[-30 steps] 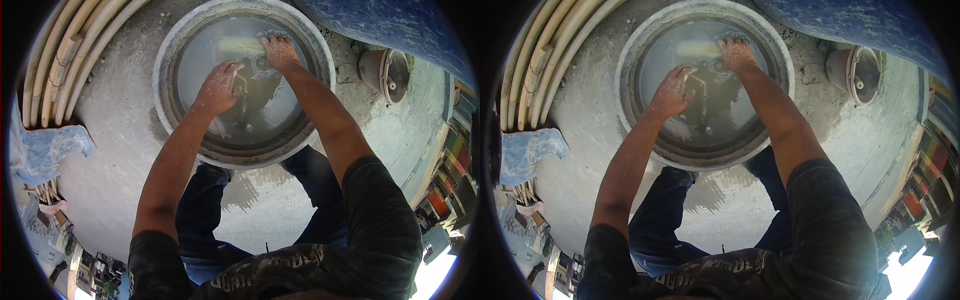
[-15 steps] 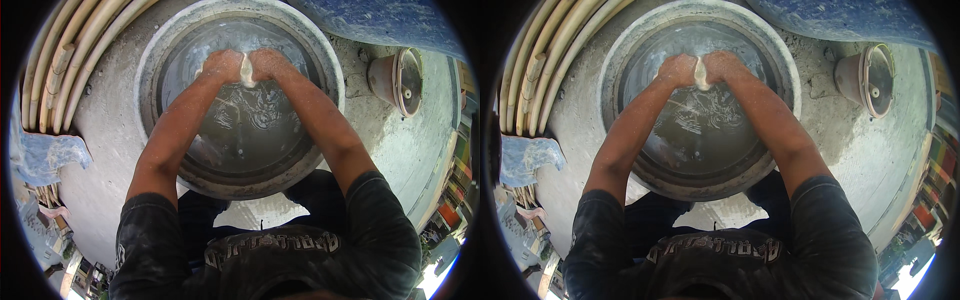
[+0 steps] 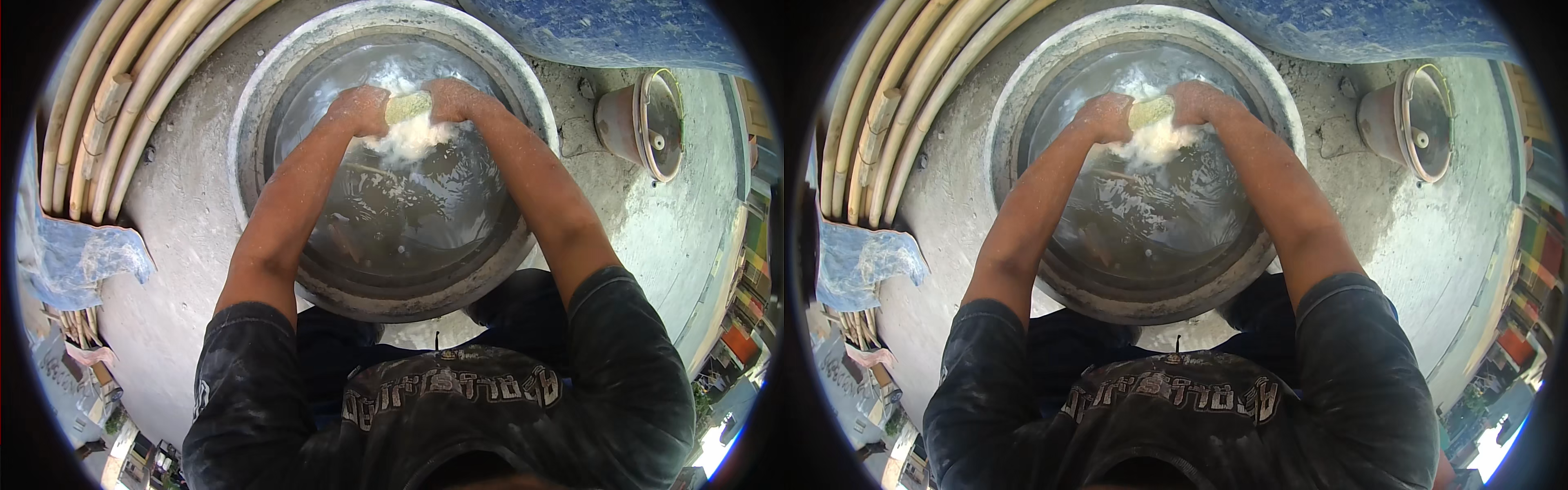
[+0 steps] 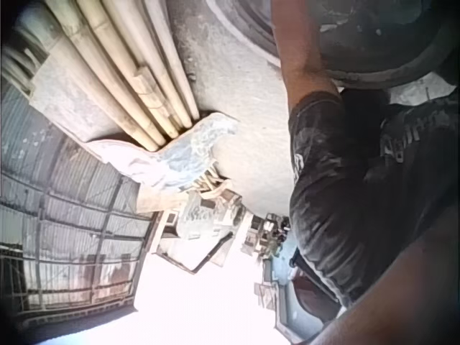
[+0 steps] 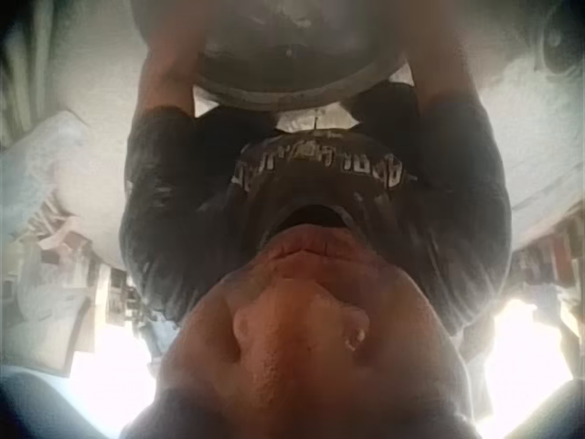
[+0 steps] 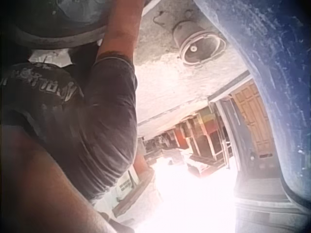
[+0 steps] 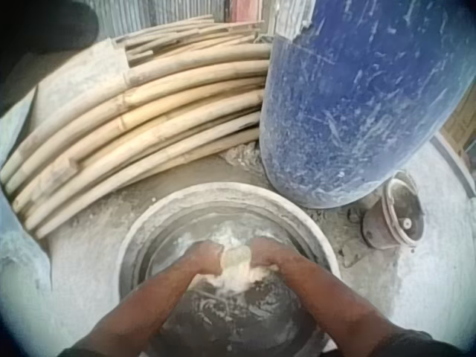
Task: Cleaning a paint roller and tray in a bucket of water at a construction site.
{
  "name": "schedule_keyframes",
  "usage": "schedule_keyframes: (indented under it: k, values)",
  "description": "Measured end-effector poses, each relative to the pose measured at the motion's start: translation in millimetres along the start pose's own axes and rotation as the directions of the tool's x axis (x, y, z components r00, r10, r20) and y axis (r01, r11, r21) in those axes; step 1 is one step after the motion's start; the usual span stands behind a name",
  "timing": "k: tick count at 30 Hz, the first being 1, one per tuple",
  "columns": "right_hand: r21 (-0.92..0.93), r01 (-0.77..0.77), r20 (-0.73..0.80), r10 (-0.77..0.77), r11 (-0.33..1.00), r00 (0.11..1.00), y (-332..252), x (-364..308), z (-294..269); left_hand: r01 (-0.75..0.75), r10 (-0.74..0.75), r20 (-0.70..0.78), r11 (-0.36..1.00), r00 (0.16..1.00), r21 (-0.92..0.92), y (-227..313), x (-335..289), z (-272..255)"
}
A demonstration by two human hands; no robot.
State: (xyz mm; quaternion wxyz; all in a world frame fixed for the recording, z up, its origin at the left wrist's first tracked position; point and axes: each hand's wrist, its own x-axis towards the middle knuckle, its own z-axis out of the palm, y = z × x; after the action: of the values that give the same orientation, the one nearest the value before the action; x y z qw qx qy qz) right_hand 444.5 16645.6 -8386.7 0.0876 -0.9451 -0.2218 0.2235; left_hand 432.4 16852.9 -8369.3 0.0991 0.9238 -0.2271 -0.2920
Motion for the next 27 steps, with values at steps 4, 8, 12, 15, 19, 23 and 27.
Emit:
schedule_keyframes:
  k: [4, 8, 12, 15, 19, 23, 27]
  values:
    - [0.399, -0.142, 0.415, -0.041, 0.906, 0.909, -6, 8, -17, 0.003, -0.003, -0.332, 1.0, 0.943, -0.003, 4, -14, 25]
    - [-0.221, 0.043, -0.175, -0.083, 0.974, 0.981, -42, -11, 40, 0.108, -0.108, 0.002, 0.993, 0.994, -0.042, 1, -6, 14]
    - [-0.211, 0.083, -0.266, -0.139, 0.974, 0.954, -74, -1, 47, -0.118, 0.12, -0.037, 0.991, 0.992, 0.062, -78, 34, 85]
    - [0.12, -0.098, 0.355, 0.049, 0.988, 0.934, -46, 6, 0, -0.142, 0.182, -0.348, 0.98, 0.92, 0.138, -48, -9, 67]
    - [0.065, -0.092, 0.271, 0.071, 0.994, 0.96, -52, 5, 13, 0.066, -0.045, -0.344, 0.997, 0.938, 0.051, -47, -20, 55]
    - [-0.186, -0.014, -0.153, -0.015, 0.982, 0.988, -100, 6, 49, 0.214, -0.23, 0.238, 0.973, 0.944, 0.09, -41, -10, 0]
    - [-0.011, -0.042, -0.019, 0.042, 0.999, 0.999, -115, 14, 33, 0.245, -0.245, 0.021, 0.969, 0.969, 0.001, -64, -11, 44]
